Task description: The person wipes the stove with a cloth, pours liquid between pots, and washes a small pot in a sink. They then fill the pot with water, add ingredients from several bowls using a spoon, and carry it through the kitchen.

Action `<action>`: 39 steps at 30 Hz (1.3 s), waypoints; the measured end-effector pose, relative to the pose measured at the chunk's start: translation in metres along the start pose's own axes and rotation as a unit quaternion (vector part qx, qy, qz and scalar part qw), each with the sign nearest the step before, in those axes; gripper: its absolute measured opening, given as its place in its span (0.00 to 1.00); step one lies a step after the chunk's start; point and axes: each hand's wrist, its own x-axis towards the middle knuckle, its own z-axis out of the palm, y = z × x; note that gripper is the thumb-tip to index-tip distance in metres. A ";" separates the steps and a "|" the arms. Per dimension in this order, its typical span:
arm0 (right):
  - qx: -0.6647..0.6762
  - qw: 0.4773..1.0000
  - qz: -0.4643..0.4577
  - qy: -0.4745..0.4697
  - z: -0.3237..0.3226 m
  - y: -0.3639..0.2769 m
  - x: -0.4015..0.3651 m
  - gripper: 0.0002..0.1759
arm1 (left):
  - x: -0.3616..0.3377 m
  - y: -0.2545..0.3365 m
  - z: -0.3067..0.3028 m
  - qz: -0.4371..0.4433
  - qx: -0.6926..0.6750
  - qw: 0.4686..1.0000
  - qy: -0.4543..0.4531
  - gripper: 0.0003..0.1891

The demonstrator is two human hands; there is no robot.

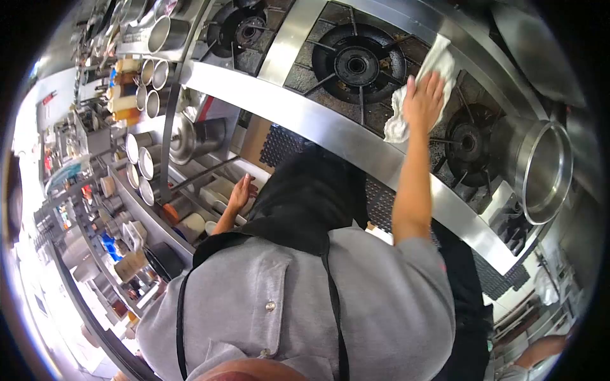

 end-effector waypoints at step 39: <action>0.090 0.993 -0.055 0.059 0.059 -0.333 0.092 0.28 | 0.087 -0.150 -0.233 -0.066 -0.081 0.994 -0.005 0.19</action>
